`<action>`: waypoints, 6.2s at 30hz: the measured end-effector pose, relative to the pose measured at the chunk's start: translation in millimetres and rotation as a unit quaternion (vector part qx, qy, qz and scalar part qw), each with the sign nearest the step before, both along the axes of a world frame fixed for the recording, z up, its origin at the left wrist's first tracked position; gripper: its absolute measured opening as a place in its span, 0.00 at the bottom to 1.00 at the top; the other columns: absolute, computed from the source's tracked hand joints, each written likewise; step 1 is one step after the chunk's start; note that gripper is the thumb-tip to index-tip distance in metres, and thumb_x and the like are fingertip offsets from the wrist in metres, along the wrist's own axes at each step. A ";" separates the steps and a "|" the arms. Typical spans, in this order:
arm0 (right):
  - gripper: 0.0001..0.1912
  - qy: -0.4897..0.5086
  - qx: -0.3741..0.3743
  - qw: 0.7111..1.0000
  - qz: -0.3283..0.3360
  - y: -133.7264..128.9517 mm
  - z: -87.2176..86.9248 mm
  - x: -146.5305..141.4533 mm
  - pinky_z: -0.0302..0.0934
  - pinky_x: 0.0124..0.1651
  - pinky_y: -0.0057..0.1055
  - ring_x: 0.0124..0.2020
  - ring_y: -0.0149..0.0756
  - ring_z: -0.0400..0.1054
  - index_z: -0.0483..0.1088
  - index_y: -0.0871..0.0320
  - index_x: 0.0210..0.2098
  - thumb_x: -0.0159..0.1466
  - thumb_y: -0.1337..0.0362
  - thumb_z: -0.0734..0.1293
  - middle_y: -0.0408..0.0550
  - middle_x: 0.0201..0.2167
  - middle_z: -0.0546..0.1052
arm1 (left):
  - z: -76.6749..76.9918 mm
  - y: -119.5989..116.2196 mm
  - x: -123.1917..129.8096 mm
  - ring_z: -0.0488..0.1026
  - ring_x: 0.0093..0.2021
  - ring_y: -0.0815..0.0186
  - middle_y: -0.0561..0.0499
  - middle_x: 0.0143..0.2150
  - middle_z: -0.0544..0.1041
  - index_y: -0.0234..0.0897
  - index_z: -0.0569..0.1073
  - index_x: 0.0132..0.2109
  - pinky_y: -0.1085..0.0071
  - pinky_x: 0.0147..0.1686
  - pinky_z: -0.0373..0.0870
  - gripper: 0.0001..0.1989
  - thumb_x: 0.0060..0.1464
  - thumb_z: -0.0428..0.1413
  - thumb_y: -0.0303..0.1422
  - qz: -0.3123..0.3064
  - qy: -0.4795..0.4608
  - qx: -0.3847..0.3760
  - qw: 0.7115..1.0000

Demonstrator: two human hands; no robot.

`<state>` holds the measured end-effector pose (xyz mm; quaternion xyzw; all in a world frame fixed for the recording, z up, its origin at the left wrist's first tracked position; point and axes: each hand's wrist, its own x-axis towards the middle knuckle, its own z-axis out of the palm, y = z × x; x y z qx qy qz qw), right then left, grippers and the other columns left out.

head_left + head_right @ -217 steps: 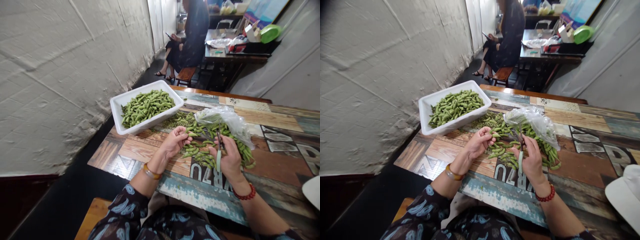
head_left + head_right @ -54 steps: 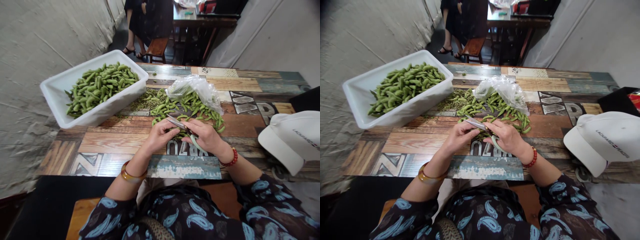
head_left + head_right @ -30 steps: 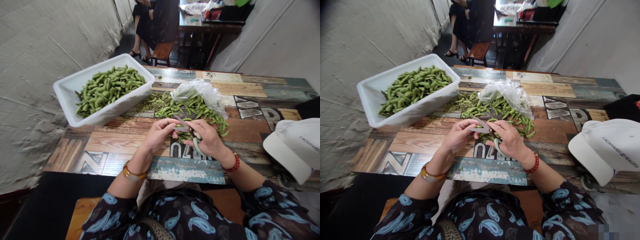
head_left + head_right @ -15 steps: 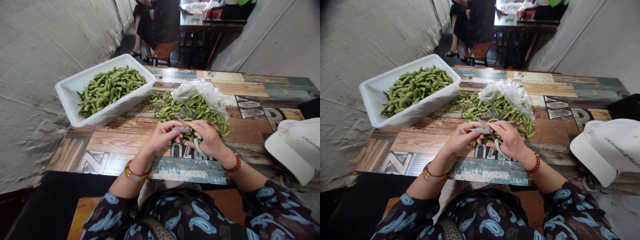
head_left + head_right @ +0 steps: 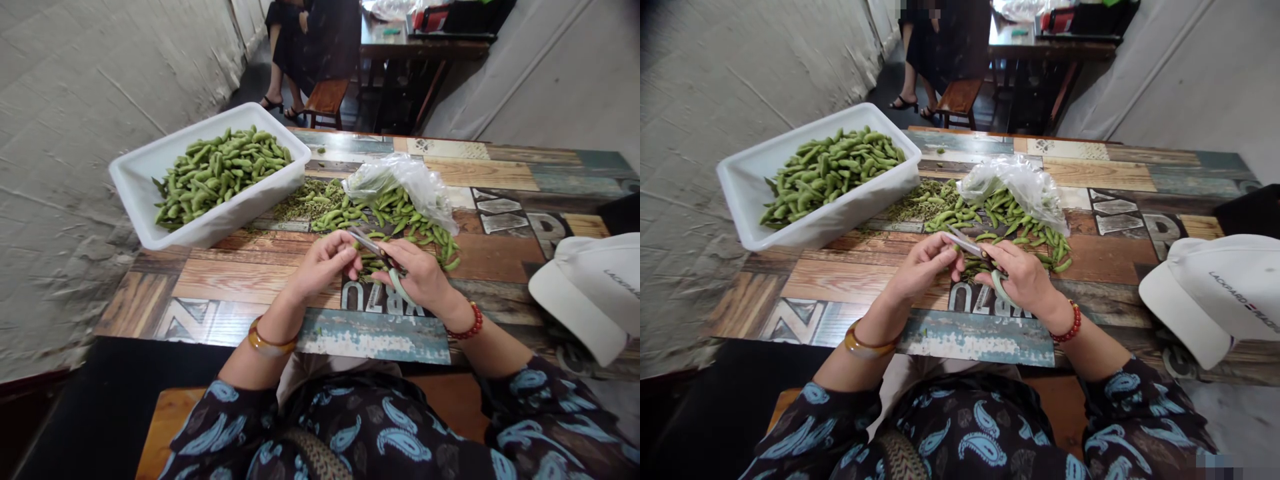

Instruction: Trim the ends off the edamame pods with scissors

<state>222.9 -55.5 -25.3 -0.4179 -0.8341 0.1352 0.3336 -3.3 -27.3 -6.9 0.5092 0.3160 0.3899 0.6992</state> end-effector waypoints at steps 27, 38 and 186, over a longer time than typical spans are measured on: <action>0.25 0.028 0.046 0.997 -0.051 2.4 -1.0 1.7 0.72 0.47 0.40 0.43 0.44 0.74 0.69 0.57 0.58 0.64 0.54 0.71 0.55 0.43 0.78 | -16.3 14.4 -13.1 0.68 0.33 0.66 0.50 0.32 0.71 0.35 0.75 0.34 0.71 0.34 0.63 0.02 0.51 0.61 0.27 0.167 0.350 0.307 0.869; 0.34 -0.010 0.008 1.000 -0.008 0.4 4.3 -2.9 0.71 0.51 0.46 0.49 0.49 0.72 0.63 0.56 0.64 0.62 0.55 0.73 0.58 0.49 0.74 | -2.7 3.5 -4.9 0.65 0.25 0.73 0.51 0.32 0.76 0.34 0.79 0.44 0.73 0.27 0.62 0.15 0.55 0.61 0.40 0.077 0.126 0.085 0.985; 0.37 -0.018 -0.009 0.999 0.043 -1.3 2.6 -4.0 0.69 0.52 0.49 0.50 0.50 0.70 0.61 0.54 0.65 0.60 0.57 0.74 0.57 0.50 0.72 | -0.2 4.1 -7.6 0.76 0.38 0.61 0.45 0.37 0.82 0.35 0.82 0.35 0.65 0.43 0.71 0.08 0.53 0.63 0.35 0.039 0.136 0.178 0.974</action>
